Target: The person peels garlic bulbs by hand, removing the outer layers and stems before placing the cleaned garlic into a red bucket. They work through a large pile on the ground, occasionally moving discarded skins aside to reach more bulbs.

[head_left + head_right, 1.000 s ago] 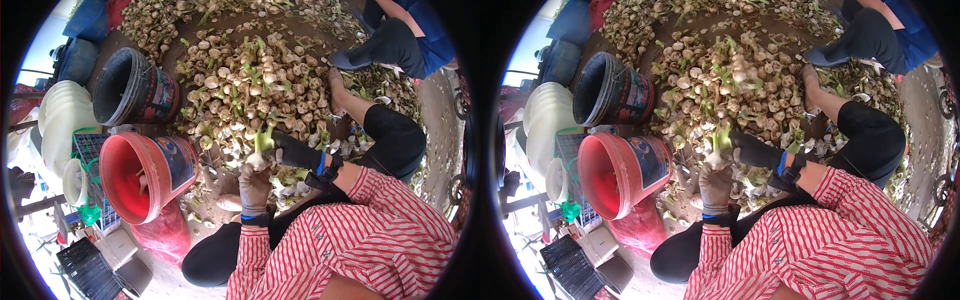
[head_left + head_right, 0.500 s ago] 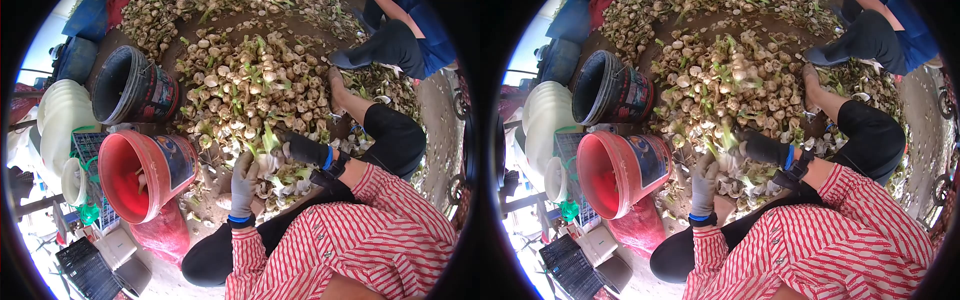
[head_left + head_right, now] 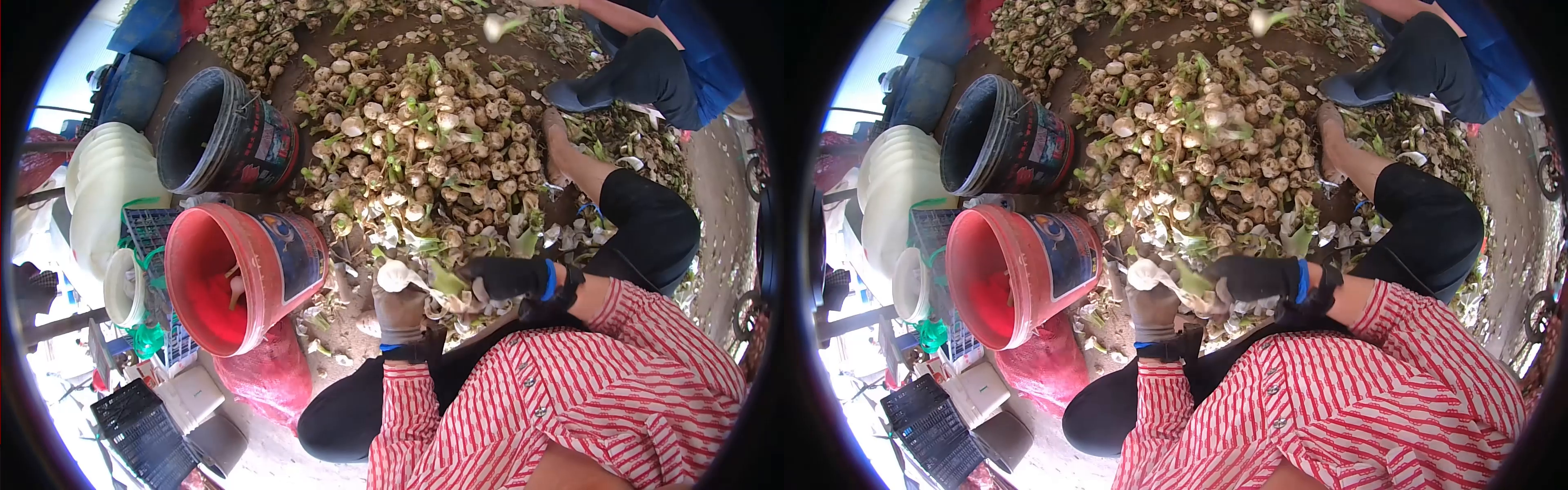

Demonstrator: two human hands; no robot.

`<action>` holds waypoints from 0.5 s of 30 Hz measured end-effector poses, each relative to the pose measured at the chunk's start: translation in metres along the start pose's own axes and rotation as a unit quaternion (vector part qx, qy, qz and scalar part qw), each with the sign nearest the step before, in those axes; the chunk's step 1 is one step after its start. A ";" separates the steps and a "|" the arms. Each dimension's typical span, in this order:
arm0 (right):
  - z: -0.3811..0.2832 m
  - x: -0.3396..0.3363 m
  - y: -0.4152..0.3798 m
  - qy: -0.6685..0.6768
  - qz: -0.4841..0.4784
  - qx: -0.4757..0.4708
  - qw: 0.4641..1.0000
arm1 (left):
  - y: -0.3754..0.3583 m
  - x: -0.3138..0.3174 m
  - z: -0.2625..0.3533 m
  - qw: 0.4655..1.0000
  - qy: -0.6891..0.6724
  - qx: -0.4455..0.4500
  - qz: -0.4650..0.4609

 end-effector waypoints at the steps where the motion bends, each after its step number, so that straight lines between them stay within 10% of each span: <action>1: -0.023 0.003 -0.001 0.046 -0.006 -0.046 0.998 | 0.001 0.000 0.001 1.000 -0.001 0.001 0.003; 3: -0.061 -0.009 -0.004 0.109 0.044 -0.105 0.987 | -0.002 0.002 -0.025 0.900 -0.383 -0.197 0.068; 6: -0.062 -0.035 -0.006 0.182 0.112 -0.096 0.972 | -0.004 -0.018 -0.013 0.949 -0.242 -0.143 0.141; 8: 0.011 -0.038 -0.003 0.212 0.095 -0.030 0.972 | 0.011 -0.019 0.024 0.883 -0.445 -0.146 0.029; 10: 0.104 -0.027 -0.007 -0.078 0.022 0.097 0.992 | 0.017 -0.035 0.097 0.845 -0.525 -0.070 0.074; 11: 0.134 -0.014 -0.017 -0.432 -0.119 0.220 0.866 | 0.016 -0.051 0.130 0.868 -0.484 0.006 0.107; 14: 0.132 -0.028 -0.015 -0.364 0.083 0.142 0.917 | 0.011 -0.058 0.141 0.934 -0.310 0.071 0.163; 15: 0.153 -0.036 0.006 -0.154 0.028 0.061 0.986 | 0.005 -0.051 0.132 0.965 -0.172 0.051 0.190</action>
Point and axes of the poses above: each hand's wrist, its own y-axis towards the middle knuckle, its own x-axis out of the palm, z = x × y, the point moved 7 cm from there along y, towards the middle knuckle, and after that the axes turned 1 degree about y, right-handed, at the moved point
